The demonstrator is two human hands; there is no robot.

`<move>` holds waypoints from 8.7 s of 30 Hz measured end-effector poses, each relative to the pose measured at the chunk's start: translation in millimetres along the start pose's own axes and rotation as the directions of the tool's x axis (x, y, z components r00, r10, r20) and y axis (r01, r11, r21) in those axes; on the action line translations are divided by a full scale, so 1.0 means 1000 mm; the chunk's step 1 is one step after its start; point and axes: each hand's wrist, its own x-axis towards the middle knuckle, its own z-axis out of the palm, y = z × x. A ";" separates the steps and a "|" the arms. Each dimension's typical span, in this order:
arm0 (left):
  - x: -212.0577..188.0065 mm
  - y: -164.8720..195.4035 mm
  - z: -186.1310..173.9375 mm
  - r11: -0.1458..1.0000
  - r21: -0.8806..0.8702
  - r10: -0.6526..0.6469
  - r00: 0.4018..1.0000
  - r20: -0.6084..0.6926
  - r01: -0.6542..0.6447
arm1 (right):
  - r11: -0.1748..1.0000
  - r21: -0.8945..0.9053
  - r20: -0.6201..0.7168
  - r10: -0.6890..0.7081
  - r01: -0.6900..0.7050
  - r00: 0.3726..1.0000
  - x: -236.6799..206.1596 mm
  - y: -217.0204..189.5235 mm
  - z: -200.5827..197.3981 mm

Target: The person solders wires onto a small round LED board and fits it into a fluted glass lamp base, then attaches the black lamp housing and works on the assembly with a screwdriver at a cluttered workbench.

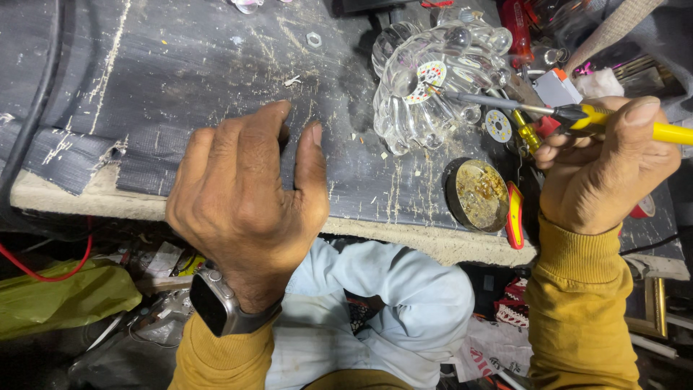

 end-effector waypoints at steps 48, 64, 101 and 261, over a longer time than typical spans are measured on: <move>0.017 0.103 -0.039 0.904 -0.378 -0.114 0.964 0.239 0.201 | 0.952 0.232 0.009 -0.209 0.201 0.978 -0.013 -0.058 -0.079; 0.012 0.204 0.017 0.989 0.113 0.079 0.991 0.110 -0.091 | 0.967 0.071 0.254 -0.255 0.245 0.933 0.028 -0.118 -0.051; 0.048 0.181 0.031 0.957 -0.033 0.287 0.925 0.249 -0.288 | 0.823 -0.108 0.445 -0.462 0.558 0.767 0.039 -0.079 -0.050; 0.037 0.195 0.072 0.990 -0.074 0.133 0.950 0.284 -0.116 | 0.768 -0.254 0.390 -0.475 0.588 0.789 0.056 -0.033 -0.036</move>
